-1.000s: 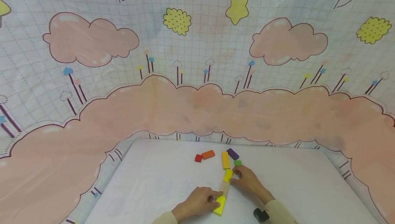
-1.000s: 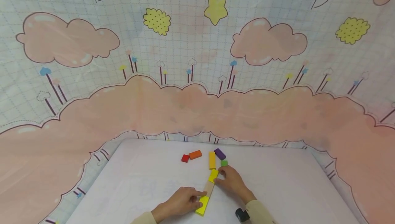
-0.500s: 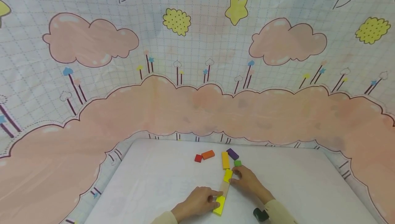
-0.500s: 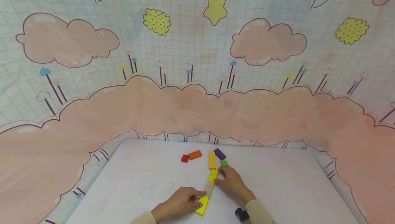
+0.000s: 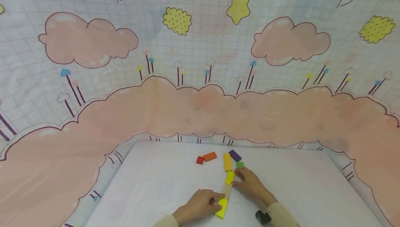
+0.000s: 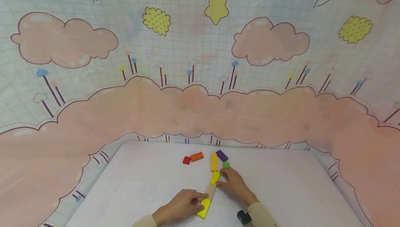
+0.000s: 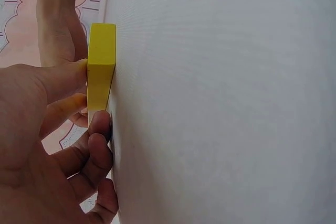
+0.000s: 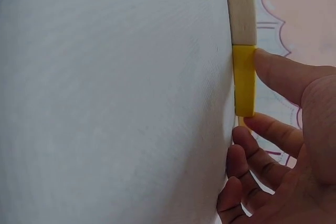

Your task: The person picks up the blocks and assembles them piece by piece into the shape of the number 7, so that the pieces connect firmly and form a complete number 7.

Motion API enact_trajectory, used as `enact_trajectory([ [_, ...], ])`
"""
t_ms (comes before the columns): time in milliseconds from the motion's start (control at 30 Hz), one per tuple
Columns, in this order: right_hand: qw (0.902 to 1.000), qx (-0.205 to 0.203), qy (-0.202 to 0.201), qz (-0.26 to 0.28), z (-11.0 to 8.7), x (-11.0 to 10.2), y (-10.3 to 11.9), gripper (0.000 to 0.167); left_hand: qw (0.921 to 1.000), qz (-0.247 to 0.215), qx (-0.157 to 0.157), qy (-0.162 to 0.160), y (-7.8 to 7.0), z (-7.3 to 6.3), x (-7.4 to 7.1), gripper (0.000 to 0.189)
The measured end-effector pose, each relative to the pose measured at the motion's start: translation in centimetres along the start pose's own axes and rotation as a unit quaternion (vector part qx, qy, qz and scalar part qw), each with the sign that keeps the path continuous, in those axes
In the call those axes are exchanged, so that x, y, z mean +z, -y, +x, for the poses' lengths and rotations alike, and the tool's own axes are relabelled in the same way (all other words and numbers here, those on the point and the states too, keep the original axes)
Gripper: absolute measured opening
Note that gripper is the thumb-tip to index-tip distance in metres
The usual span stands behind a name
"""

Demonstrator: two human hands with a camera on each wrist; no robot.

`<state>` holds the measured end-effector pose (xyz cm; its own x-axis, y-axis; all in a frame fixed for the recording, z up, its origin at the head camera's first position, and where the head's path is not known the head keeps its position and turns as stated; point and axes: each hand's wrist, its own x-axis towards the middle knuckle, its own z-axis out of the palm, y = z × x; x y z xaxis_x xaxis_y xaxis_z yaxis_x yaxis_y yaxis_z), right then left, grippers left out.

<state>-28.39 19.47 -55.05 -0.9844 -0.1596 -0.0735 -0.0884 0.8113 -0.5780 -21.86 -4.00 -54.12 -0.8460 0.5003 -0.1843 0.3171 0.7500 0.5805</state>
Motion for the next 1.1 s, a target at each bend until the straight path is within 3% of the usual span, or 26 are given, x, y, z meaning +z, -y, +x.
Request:
enact_trajectory([
  [433, 0.9999, -0.011, 0.001, -0.002, -0.05, -0.28, -0.06, 0.05, 0.9999, 0.006, 0.011, 0.001, -0.11, 0.17, -0.11, 0.045],
  [1100, 0.9999, -0.008, 0.015, -0.001, 0.05, -0.41, -0.03, 0.046, 0.9997, 0.008, -0.022, 0.002, -0.32, 0.23, 0.19, 0.045],
])
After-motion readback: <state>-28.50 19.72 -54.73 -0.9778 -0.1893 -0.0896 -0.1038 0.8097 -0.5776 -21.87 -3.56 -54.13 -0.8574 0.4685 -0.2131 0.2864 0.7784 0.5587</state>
